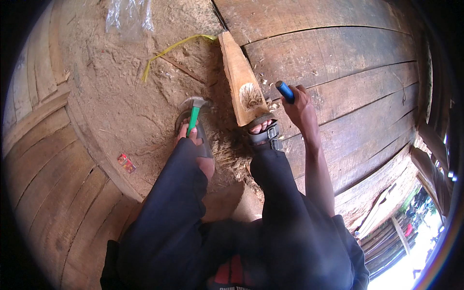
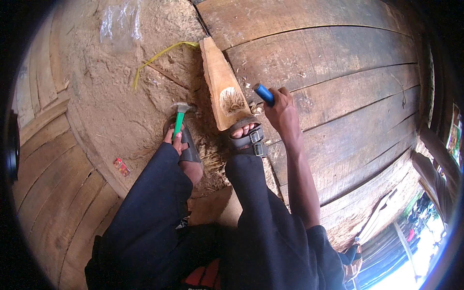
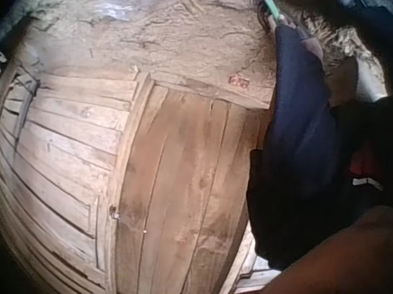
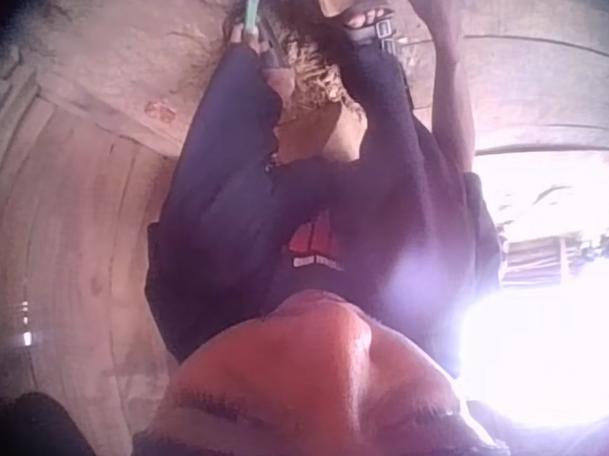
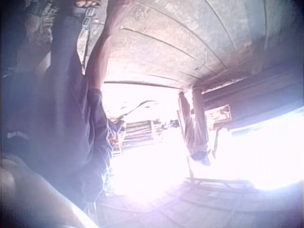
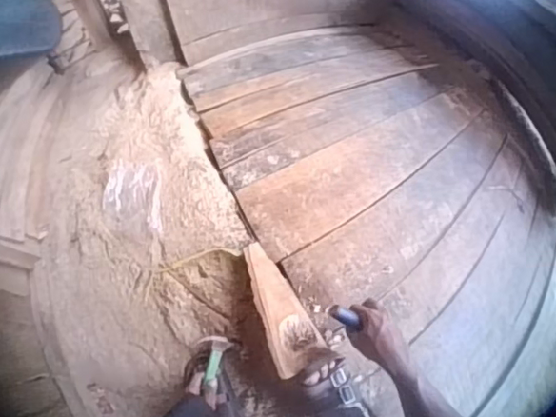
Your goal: The person uses a chisel and hammer to carve a small wooden block placed on a wooden floor. They repeatedly strike the chisel to remove wood shavings, occasionally repositioning the block and clearing debris.
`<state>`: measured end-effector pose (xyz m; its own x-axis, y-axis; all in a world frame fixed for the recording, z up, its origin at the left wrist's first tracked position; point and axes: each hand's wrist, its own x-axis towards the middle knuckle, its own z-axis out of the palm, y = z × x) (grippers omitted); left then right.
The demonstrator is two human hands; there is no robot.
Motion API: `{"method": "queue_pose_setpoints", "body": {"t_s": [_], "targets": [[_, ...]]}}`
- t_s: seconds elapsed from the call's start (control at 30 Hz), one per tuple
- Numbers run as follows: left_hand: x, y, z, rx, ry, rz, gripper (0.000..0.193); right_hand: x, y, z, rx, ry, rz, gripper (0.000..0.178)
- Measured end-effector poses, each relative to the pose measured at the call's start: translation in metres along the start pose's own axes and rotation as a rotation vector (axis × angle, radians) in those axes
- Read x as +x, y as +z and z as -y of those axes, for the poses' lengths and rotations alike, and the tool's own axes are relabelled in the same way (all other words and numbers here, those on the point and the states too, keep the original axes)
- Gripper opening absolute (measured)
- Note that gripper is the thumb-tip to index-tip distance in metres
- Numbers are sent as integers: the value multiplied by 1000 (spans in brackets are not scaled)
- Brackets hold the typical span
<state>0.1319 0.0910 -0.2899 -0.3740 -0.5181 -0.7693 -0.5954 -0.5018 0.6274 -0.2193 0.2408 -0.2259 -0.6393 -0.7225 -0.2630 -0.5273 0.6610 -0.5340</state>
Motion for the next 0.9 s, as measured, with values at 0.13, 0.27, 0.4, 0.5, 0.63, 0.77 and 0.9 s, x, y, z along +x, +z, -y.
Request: {"method": "queue_pose_setpoints", "body": {"t_s": [0.13, 0.27, 0.4, 0.5, 0.63, 0.77, 0.9], "targets": [[-14, -2, -24, 272, 93, -69, 33, 0, -20, 36, 216, 0, 62, 23], [-42, -15, -109, 439, 236, -63, 36, -8, -28, 90, 361, -232, 328, 35], [-38, -17, -172, 140, 86, 522, 55, -32, 14, 129, 144, -653, 335, 41], [-45, -15, -170, 268, 136, 635, 65, -47, 46, 137, 120, -825, 228, 38], [-56, -1, -160, 180, 109, 628, 71, -44, 45, 126, 65, -840, 254, 37], [-59, 8, -162, 148, -12, 611, 71, -29, 1, 107, 354, -543, 267, 34], [-50, 35, -123, 3, -75, 652, 63, -38, 31, 87, 466, -362, 322, 21]]}}
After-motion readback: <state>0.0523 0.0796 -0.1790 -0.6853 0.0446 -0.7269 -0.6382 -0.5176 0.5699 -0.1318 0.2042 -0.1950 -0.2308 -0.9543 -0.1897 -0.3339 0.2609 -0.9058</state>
